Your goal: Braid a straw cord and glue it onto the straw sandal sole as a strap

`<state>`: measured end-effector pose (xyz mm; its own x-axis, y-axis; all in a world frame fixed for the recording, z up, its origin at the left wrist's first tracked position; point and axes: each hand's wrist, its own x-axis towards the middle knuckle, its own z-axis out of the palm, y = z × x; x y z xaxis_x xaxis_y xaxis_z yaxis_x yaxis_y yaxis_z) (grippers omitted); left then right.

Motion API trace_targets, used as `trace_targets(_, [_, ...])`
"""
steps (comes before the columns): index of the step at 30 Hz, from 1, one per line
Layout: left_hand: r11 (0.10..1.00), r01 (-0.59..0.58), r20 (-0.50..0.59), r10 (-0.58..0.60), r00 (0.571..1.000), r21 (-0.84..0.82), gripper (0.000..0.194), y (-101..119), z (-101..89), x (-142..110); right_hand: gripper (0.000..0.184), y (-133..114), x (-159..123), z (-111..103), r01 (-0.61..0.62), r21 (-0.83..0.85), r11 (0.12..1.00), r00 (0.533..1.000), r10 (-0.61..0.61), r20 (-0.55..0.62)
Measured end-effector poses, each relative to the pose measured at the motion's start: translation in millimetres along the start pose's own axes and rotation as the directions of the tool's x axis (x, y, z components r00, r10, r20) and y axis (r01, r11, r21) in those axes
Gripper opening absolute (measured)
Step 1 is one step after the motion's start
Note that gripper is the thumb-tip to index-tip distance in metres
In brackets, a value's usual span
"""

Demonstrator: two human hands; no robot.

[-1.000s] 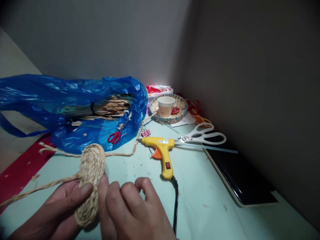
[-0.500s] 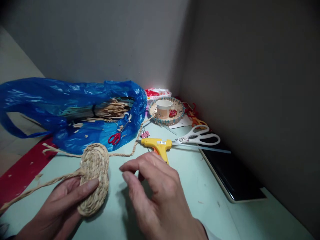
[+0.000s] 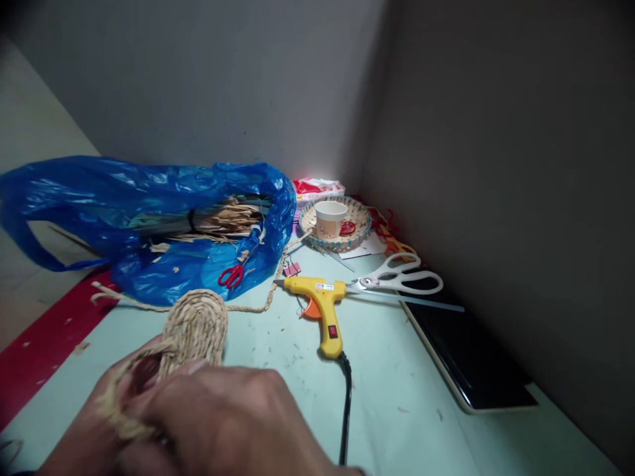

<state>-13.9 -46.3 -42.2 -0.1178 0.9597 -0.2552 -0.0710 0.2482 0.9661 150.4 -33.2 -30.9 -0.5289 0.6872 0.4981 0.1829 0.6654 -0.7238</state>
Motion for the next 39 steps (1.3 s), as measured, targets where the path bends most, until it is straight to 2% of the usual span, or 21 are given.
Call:
trace_targets(2, [0.989,0.067,0.08,-0.057,0.995,-0.131,0.029,-1.0,0.7,0.1,0.008,0.3,2.5,-18.2,-0.143,0.01,0.99,0.99,0.143,0.013])
trace_targets(5, [0.93,0.231,0.166,-0.19,0.968,-0.285,0.041,-3.0,2.1,-0.5,0.012,3.5,3.5,-36.8,-0.32,0.014,0.947,0.947,0.319,0.043])
trace_targets(10, [0.891,0.322,0.207,-0.266,0.942,-0.32,0.043,-0.7,3.3,-2.3,0.014,9.2,-2.9,-42.0,-0.389,0.117,0.914,0.917,0.373,0.141])
trace_targets(13, [0.884,0.344,0.221,-0.284,0.933,-0.317,0.038,2.7,3.6,-3.0,0.012,8.6,-6.4,-40.8,-0.403,0.087,0.911,0.911,0.39,0.133])
trace_targets(21, [0.82,0.401,0.265,-0.315,0.912,-0.408,0.028,0.2,1.7,-3.7,0.005,7.1,-11.3,-37.9,-0.347,-0.012,0.938,0.935,0.347,0.079])
trace_targets(28, [0.803,0.422,0.324,-0.301,0.897,-0.421,0.029,-4.9,-1.9,-2.5,0.009,3.7,-6.3,-37.2,-0.288,-0.017,0.957,0.957,0.289,0.038])
trace_targets(35, [0.817,0.407,0.187,-0.361,0.914,-0.409,0.037,-0.4,2.7,-4.9,0.009,3.8,-7.8,-33.0,-0.301,-0.066,0.951,0.953,0.301,0.0])
trace_targets(39, [0.823,0.427,0.123,-0.412,0.903,-0.375,0.034,0.2,1.9,-5.8,0.009,8.7,-8.5,-29.7,-0.315,-0.059,0.947,0.948,0.317,0.034])
